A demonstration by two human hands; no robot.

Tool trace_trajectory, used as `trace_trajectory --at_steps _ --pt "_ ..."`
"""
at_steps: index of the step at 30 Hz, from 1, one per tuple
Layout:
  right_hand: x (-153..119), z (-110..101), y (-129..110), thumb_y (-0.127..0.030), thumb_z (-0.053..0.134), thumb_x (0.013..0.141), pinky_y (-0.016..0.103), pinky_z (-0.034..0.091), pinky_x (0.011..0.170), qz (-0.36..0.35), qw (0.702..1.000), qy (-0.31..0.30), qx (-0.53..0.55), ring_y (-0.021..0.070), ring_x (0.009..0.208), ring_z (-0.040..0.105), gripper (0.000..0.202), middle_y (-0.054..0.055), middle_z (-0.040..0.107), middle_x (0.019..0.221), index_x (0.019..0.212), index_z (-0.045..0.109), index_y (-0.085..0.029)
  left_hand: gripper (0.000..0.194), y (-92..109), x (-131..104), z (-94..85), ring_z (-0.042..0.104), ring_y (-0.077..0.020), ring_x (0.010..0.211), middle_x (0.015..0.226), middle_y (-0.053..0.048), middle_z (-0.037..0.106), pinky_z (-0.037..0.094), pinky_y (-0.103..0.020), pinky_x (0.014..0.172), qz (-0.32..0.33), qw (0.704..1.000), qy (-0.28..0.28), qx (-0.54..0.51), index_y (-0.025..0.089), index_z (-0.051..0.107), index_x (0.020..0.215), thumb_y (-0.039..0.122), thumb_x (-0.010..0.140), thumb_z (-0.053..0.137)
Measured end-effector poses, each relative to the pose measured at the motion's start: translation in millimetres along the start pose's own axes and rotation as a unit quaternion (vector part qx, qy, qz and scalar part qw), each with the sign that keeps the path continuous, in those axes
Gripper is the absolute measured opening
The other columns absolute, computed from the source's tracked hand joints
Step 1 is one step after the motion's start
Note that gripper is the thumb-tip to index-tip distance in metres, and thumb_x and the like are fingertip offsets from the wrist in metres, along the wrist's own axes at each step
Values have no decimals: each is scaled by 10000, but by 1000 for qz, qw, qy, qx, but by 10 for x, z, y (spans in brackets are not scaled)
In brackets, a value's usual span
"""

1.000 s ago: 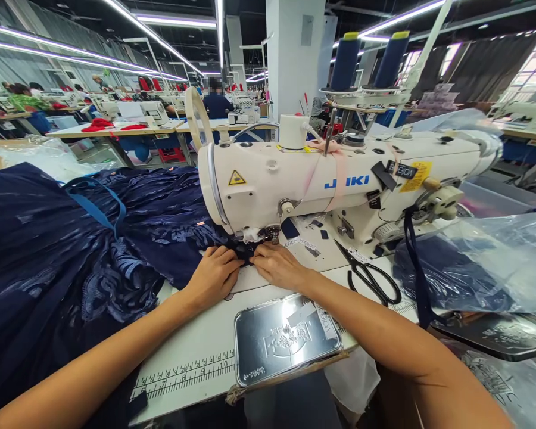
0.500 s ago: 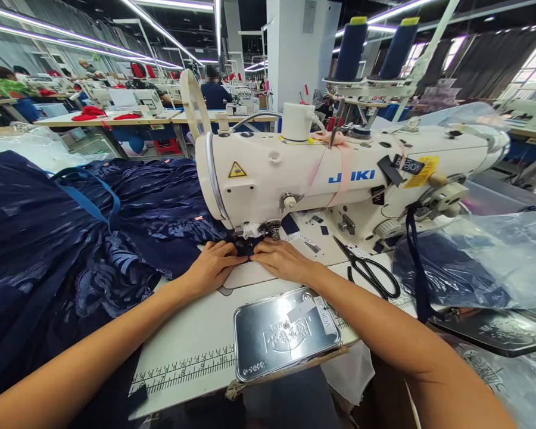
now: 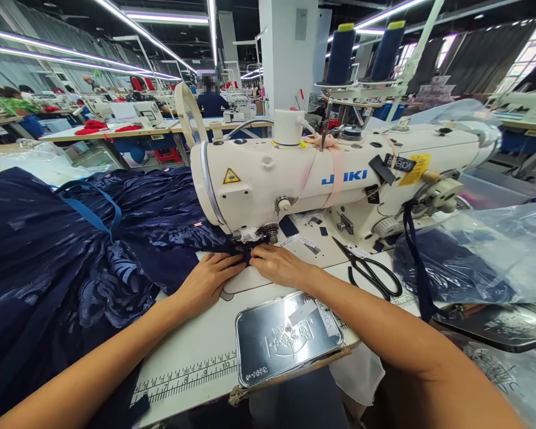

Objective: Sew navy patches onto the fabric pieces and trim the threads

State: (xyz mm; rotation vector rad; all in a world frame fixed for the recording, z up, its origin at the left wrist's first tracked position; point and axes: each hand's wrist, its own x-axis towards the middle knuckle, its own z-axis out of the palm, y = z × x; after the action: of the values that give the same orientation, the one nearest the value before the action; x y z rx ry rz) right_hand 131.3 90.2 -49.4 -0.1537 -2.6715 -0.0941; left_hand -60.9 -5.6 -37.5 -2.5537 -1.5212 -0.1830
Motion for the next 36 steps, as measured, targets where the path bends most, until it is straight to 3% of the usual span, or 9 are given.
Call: trace_trajectory --at_steps 26,36 --pt "3 54 20 -128 389 878 307 531 762 20 1000 22 -6 179 848 583 233 113 600 916 896 620 -106 428 -113 68 -11 517 -241 1033 1218 -63 574 465 -390 818 15 1000 11 -18 198 573 1156 46 782 429" --pt "-3 106 80 -182 485 832 348 517 823 77 996 16 43 211 923 609 258 145 616 1067 1026 622 -82 456 -234 147 -4 510 -242 1050 1226 -70 568 453 -397 818 6 1000 -5 -24 207 571 1163 39 766 423"
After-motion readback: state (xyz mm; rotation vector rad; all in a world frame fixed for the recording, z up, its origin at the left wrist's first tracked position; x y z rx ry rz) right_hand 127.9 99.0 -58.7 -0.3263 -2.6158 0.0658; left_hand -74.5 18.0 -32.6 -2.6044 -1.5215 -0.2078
